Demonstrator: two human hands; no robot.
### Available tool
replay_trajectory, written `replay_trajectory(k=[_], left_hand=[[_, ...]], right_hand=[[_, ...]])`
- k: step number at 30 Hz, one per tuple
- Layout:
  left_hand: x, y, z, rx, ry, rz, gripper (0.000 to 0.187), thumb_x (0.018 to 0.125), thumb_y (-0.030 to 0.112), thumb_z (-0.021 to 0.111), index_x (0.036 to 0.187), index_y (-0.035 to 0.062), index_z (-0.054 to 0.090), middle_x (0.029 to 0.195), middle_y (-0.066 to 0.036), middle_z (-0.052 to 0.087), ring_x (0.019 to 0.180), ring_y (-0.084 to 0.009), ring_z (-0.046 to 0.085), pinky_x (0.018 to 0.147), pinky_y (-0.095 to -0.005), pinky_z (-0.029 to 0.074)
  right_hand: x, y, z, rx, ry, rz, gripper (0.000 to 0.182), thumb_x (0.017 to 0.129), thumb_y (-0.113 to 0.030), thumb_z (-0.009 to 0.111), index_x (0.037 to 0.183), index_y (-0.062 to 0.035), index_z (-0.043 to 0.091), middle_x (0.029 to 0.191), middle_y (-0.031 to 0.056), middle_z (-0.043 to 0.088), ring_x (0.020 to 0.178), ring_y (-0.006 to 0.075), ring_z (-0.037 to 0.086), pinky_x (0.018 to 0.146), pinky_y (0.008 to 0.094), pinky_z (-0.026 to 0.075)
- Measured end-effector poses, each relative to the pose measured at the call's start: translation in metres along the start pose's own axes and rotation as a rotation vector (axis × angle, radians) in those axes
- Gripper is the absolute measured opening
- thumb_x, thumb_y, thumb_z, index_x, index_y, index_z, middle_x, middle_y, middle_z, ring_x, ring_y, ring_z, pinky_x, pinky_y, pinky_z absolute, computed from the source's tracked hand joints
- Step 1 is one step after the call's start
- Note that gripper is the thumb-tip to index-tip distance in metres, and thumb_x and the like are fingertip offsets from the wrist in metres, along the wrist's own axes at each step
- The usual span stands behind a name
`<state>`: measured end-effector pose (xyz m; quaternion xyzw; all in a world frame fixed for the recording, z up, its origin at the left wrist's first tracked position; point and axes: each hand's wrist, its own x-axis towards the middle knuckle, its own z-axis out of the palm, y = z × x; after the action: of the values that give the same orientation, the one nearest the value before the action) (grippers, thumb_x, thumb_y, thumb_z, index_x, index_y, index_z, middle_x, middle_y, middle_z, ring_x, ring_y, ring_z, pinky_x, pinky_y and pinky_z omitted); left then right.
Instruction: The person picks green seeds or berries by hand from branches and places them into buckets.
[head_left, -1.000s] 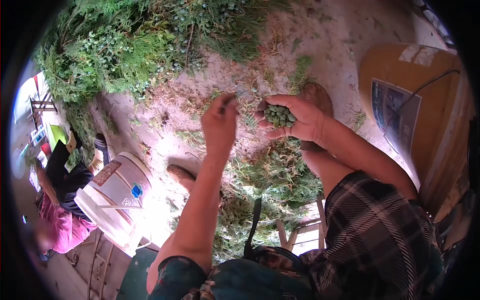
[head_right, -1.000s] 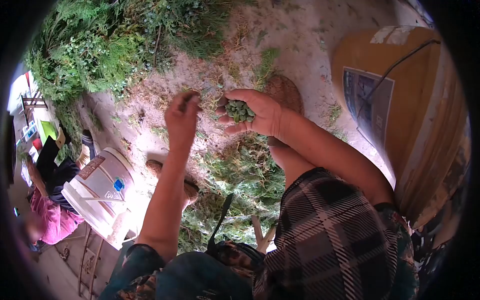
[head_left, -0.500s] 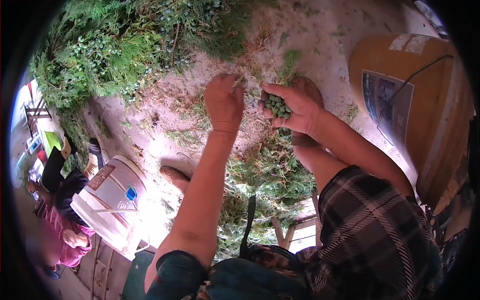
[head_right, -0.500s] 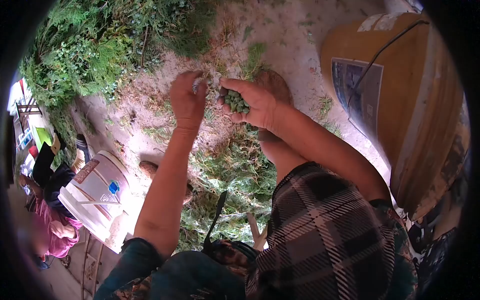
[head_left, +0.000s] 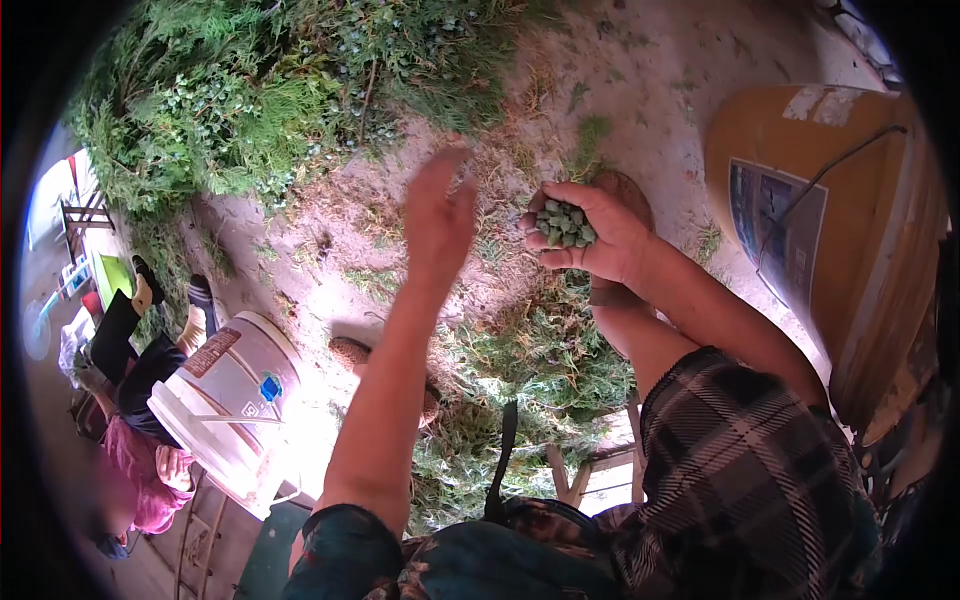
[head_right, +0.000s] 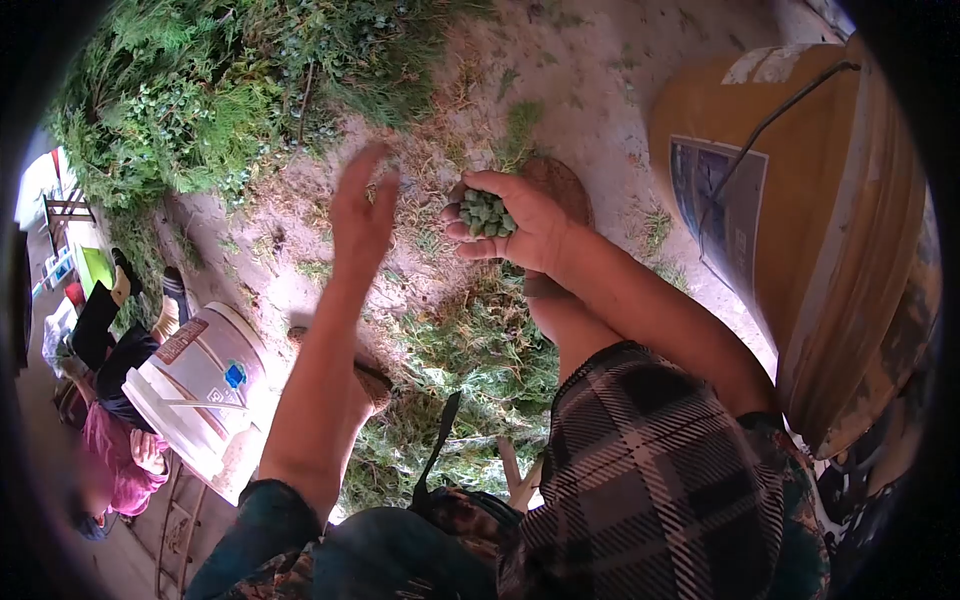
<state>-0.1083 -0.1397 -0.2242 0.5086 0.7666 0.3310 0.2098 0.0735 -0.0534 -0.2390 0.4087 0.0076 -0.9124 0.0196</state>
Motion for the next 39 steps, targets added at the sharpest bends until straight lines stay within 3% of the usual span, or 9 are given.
replay_trajectory(k=[2,6,8,14,17,21,25,28,39], left_hand=[[0.026,-0.034,-0.008,0.527,0.096,-0.002,0.039,0.085,0.014,0.055,0.122,0.0042,0.047,0.124,-0.022,0.047,0.120,-0.0383,0.040,0.097,-0.0408,0.036],[0.037,-0.089,-0.002,0.739,0.178,-0.184,0.044,0.087,0.017,0.052,0.126,0.0022,0.040,0.128,-0.025,0.042,0.122,-0.0436,0.033,0.096,-0.0461,0.035],[0.033,-0.086,-0.011,0.571,0.049,-0.258,0.043,0.088,0.015,0.050,0.128,0.0028,0.039,0.124,-0.025,0.045,0.114,-0.0423,0.043,0.094,-0.0439,0.039],[-0.019,-0.106,-0.019,0.436,0.250,0.031,0.021,0.079,-0.002,0.057,0.100,-0.0017,0.060,0.105,-0.018,0.060,0.091,-0.0307,0.060,0.078,-0.0358,0.049],[-0.029,-0.103,-0.026,-0.168,0.357,-0.566,0.022,0.079,0.002,0.060,0.101,-0.0007,0.060,0.096,-0.010,0.063,0.077,-0.0179,0.061,0.067,-0.0270,0.051],[-0.023,-0.084,-0.043,-0.662,0.438,-0.812,0.020,0.083,0.005,0.057,0.103,-0.0006,0.059,0.091,-0.006,0.061,0.075,-0.0130,0.059,0.062,-0.0259,0.048],[-0.027,-0.092,-0.050,-0.430,0.420,-0.834,0.019,0.083,0.005,0.057,0.101,-0.0006,0.060,0.091,-0.006,0.062,0.075,-0.0119,0.058,0.065,-0.0263,0.048],[-0.021,-0.101,-0.050,-0.147,0.373,-0.620,0.019,0.083,0.005,0.057,0.100,-0.0007,0.062,0.091,-0.007,0.063,0.075,-0.0111,0.057,0.067,-0.0266,0.047],[-0.013,-0.022,-0.058,-1.028,0.151,-0.787,0.027,0.085,0.005,0.058,0.110,-0.0046,0.054,0.088,-0.008,0.061,0.074,-0.0133,0.059,0.063,-0.0236,0.049]], right_hand=[[0.001,0.000,0.000,0.043,-0.050,-0.007,0.027,0.088,-0.030,0.053,0.090,-0.0043,0.059,0.083,0.0120,0.063,0.071,0.0217,0.064,0.049,0.0331,0.057],[-0.001,0.002,-0.001,0.026,-0.093,-0.007,0.025,0.088,-0.028,0.053,0.088,-0.0041,0.059,0.085,0.0128,0.062,0.069,0.0210,0.063,0.048,0.0331,0.057],[-0.002,0.001,0.001,-0.037,-0.061,0.006,0.024,0.086,-0.031,0.054,0.089,-0.0073,0.060,0.083,0.0087,0.065,0.071,0.0192,0.063,0.050,0.0338,0.054],[0.004,0.002,0.001,-0.026,-0.100,0.019,0.024,0.085,-0.031,0.055,0.088,-0.0081,0.061,0.083,0.0087,0.064,0.070,0.0191,0.063,0.049,0.0338,0.053],[0.004,0.003,-0.001,-0.017,-0.101,0.013,0.024,0.085,-0.031,0.056,0.088,-0.0082,0.061,0.082,0.0086,0.064,0.069,0.0190,0.063,0.049,0.0335,0.053],[0.003,0.004,0.001,-0.021,-0.043,0.021,0.024,0.085,-0.032,0.056,0.087,-0.0083,0.061,0.082,0.0085,0.064,0.069,0.0189,0.063,0.048,0.0330,0.053],[0.000,0.002,0.007,-0.006,-0.077,0.050,0.026,0.083,-0.035,0.061,0.081,-0.0094,0.057,0.077,0.0082,0.063,0.063,0.0160,0.060,0.043,0.0296,0.048],[-0.001,0.002,0.011,-0.042,-0.098,0.079,0.029,0.083,-0.036,0.062,0.077,-0.0097,0.054,0.072,0.0071,0.060,0.057,0.0131,0.057,0.037,0.0254,0.042],[-0.007,0.004,0.032,-0.342,-0.070,-0.057,0.031,0.082,-0.035,0.064,0.087,-0.0061,0.055,0.074,0.0042,0.057,0.052,0.0075,0.051,0.032,0.0171,0.031]])
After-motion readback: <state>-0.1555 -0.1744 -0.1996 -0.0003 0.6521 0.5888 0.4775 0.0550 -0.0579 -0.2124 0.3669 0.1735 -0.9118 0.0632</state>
